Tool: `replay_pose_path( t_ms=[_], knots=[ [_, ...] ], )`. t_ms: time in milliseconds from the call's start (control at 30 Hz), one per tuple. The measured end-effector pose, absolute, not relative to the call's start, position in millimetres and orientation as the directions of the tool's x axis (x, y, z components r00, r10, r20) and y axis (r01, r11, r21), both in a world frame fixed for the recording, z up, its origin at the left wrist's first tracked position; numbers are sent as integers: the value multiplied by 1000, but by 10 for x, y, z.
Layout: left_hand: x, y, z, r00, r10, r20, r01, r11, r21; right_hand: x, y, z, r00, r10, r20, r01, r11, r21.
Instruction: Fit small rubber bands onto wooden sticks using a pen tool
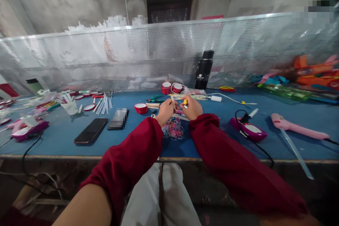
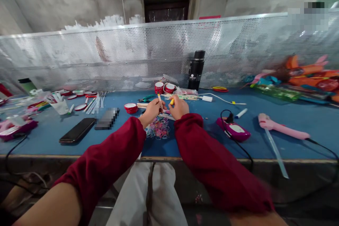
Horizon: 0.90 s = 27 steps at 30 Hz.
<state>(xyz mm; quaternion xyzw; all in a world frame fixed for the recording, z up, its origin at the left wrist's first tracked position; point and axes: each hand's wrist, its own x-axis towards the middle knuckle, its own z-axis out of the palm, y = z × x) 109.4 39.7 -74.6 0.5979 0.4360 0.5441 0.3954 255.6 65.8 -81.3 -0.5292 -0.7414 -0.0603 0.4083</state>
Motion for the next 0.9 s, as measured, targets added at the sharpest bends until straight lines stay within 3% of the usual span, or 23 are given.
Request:
replay_pose_path(
  t_ms=[433, 633, 900],
  knots=[
    [950, 428, -735, -48, 958, 282, 90, -277, 957, 2580, 656, -855, -240, 736, 634, 837, 487, -249],
    [947, 435, -757, -23, 961, 276, 109, -272, 956, 2461, 660, -895, -402, 757, 515, 855, 512, -84],
    [953, 415, -740, -47, 960, 276, 85, -272, 959, 2432, 675, -901, -358, 805, 472, 888, 450, -92]
  ],
)
